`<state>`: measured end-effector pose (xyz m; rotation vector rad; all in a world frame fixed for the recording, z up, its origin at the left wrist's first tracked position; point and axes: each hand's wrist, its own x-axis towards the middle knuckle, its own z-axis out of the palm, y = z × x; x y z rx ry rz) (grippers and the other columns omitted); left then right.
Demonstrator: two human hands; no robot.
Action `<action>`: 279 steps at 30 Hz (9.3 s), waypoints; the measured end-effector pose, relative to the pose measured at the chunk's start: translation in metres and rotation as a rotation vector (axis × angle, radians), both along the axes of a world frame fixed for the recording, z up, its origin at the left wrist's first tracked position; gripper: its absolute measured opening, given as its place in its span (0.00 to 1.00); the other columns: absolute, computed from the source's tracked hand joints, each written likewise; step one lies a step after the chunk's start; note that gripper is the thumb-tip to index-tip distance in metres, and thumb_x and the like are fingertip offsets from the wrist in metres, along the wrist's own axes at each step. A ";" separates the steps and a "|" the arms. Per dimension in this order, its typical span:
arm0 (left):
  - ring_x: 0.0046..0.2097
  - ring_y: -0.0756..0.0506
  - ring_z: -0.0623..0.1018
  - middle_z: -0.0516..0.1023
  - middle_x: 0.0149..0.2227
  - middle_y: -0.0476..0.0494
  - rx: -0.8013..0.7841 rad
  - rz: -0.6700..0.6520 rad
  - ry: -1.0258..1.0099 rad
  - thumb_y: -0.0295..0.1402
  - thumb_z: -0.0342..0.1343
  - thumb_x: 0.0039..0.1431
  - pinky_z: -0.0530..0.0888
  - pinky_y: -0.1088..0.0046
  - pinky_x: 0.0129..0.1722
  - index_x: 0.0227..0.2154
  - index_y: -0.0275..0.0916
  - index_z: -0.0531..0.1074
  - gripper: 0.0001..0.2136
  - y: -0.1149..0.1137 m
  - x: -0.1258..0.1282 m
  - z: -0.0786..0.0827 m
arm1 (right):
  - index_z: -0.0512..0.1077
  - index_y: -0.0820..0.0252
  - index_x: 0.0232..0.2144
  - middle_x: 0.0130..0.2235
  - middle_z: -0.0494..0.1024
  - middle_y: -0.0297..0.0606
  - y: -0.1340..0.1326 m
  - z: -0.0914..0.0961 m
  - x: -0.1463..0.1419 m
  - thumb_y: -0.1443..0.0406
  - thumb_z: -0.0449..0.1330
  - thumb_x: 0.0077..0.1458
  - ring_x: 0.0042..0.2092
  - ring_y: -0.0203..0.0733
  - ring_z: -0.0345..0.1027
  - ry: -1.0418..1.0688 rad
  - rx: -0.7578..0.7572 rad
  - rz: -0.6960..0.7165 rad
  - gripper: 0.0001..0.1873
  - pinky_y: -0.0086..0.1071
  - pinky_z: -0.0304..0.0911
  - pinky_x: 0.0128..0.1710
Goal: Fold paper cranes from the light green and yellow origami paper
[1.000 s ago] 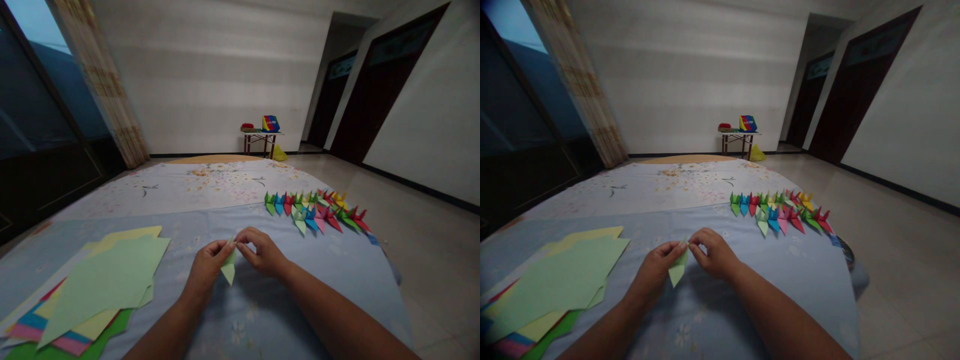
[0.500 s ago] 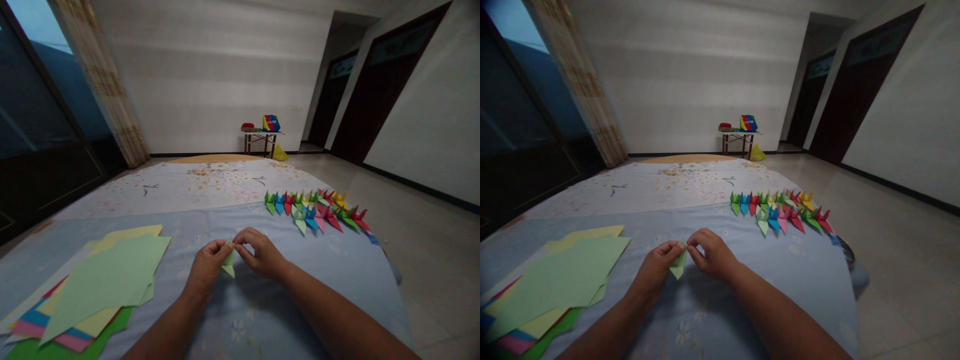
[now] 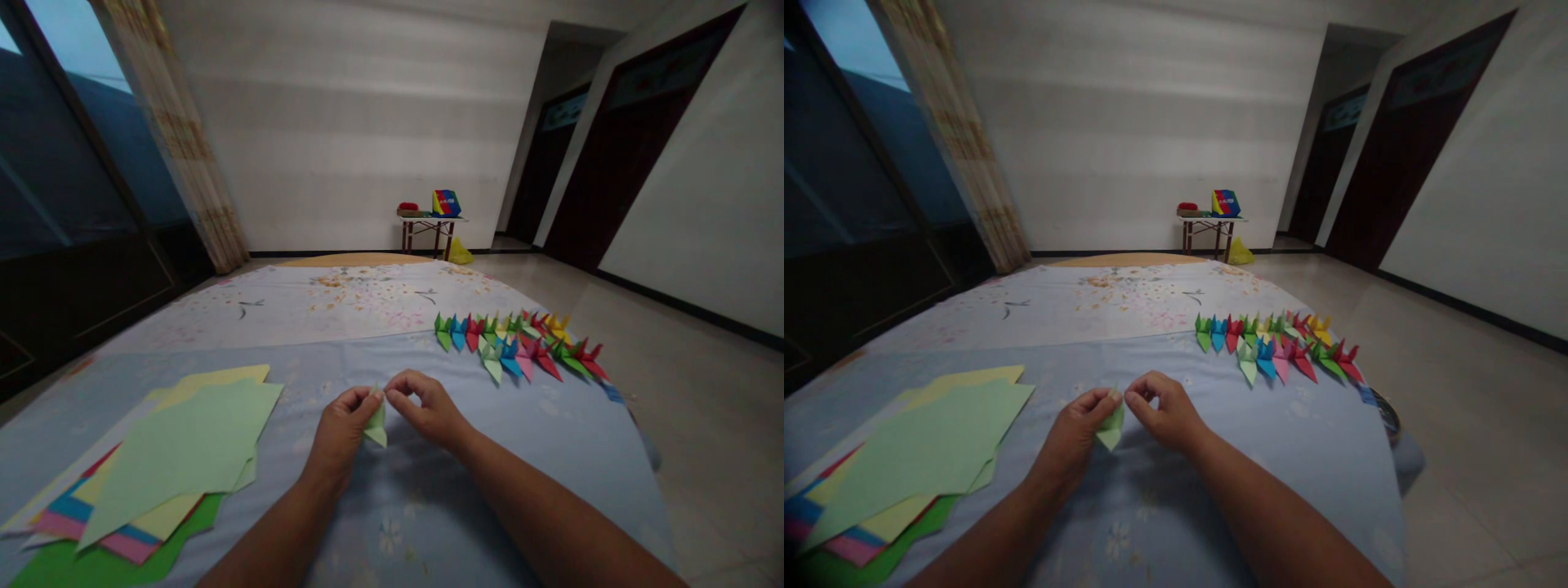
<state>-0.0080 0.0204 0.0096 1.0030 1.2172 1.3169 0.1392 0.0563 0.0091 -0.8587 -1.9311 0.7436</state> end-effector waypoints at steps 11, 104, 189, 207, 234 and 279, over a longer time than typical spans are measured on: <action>0.25 0.51 0.69 0.73 0.23 0.51 0.004 0.032 0.009 0.43 0.63 0.40 0.65 0.78 0.25 0.26 0.35 0.74 0.16 -0.002 0.004 -0.002 | 0.70 0.63 0.26 0.25 0.70 0.32 0.002 -0.007 -0.007 0.63 0.58 0.49 0.27 0.31 0.61 0.121 -0.336 0.026 0.08 0.25 0.58 0.28; 0.24 0.50 0.67 0.71 0.21 0.50 -0.043 -0.075 0.166 0.51 0.57 0.45 0.62 0.78 0.24 0.26 0.35 0.73 0.20 0.010 -0.001 -0.028 | 0.72 0.62 0.29 0.26 0.70 0.34 0.024 -0.032 0.005 0.49 0.55 0.50 0.28 0.34 0.61 0.278 -0.481 -0.025 0.22 0.28 0.58 0.29; 0.23 0.53 0.60 0.64 0.19 0.54 -0.114 -0.233 0.124 0.46 0.60 0.45 0.56 0.78 0.24 0.21 0.35 0.68 0.16 0.000 0.003 -0.021 | 0.65 0.63 0.20 0.16 0.61 0.26 0.031 -0.031 0.009 0.59 0.65 0.40 0.18 0.27 0.51 0.691 -0.981 0.149 0.15 0.25 0.42 0.18; 0.22 0.54 0.59 0.62 0.18 0.55 -0.096 -0.232 0.124 0.47 0.60 0.44 0.56 0.78 0.22 0.20 0.36 0.68 0.17 0.002 0.002 -0.025 | 0.61 0.61 0.17 0.14 0.57 0.24 0.027 -0.023 0.007 0.57 0.65 0.39 0.17 0.27 0.48 0.672 -0.940 0.106 0.18 0.26 0.42 0.18; 0.23 0.53 0.63 0.65 0.20 0.54 -0.092 -0.232 0.172 0.45 0.60 0.44 0.59 0.77 0.24 0.22 0.36 0.69 0.16 -0.004 0.004 -0.013 | 0.61 0.61 0.16 0.13 0.57 0.25 0.024 -0.022 0.006 0.54 0.63 0.40 0.17 0.27 0.47 0.538 -0.862 0.091 0.19 0.26 0.41 0.18; 0.27 0.50 0.71 0.73 0.28 0.47 -0.116 -0.158 -0.014 0.47 0.53 0.50 0.61 0.78 0.22 0.30 0.38 0.70 0.16 -0.001 0.004 -0.004 | 0.62 0.62 0.16 0.13 0.55 0.23 0.020 -0.017 0.002 0.55 0.65 0.38 0.16 0.25 0.44 0.587 -0.899 0.090 0.19 0.26 0.37 0.18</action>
